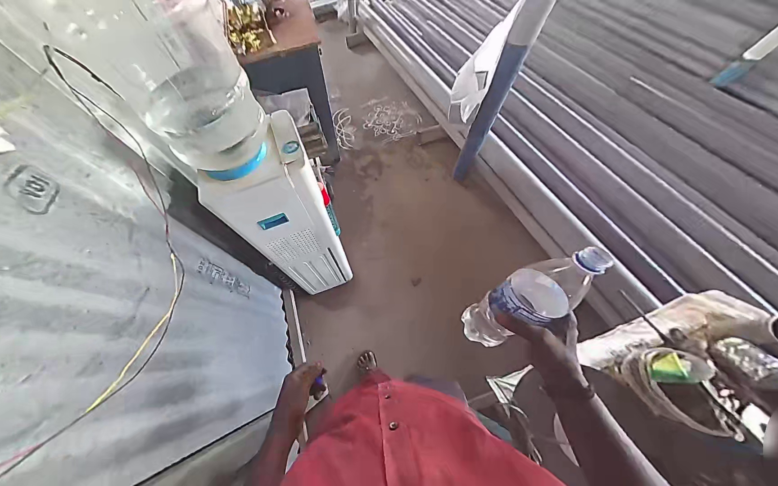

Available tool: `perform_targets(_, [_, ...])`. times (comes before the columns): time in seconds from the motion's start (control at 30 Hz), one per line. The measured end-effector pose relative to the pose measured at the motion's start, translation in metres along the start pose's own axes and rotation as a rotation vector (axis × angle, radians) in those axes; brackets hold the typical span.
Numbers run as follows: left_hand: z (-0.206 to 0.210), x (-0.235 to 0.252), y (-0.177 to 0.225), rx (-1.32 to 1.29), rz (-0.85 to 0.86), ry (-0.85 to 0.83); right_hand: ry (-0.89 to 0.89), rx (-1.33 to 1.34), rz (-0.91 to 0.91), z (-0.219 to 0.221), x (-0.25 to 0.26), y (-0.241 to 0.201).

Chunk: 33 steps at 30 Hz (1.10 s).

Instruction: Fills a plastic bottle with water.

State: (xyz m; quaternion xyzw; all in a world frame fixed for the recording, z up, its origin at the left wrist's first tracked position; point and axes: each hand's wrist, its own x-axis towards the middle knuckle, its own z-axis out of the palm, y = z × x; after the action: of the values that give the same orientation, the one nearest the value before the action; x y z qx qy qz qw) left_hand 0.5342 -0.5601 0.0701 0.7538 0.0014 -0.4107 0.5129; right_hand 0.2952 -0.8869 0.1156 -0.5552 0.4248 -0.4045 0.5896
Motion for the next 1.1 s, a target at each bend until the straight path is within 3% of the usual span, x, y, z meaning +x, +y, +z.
perform_targets(0.3, [0.060,0.156,0.147,-0.048,-0.140,-0.134,0.080,-0.120,0.050,0.010,0.136,0.003])
perform_targets(0.5, [0.136,0.260,0.203,-0.116,-0.208,-0.050,-0.111,-0.257,0.038,0.023,0.298,0.025])
perform_targets(0.67, [0.204,0.344,0.252,-0.269,-0.311,0.096,-0.428,-0.325,-0.109,0.067,0.445,0.006])
perform_targets(0.83, [0.236,0.428,0.313,-0.282,-0.335,0.174,-0.652,-0.500,-0.193,0.134,0.565,-0.011])
perform_targets(0.97, [0.231,0.498,0.330,-0.350,-0.328,0.329,-0.764,-0.545,-0.220,0.197,0.620,-0.010])
perform_targets(1.1, [0.215,0.574,0.317,-0.497,-0.331,0.540,-0.808,-0.584,-0.176,0.253,0.651,0.002])
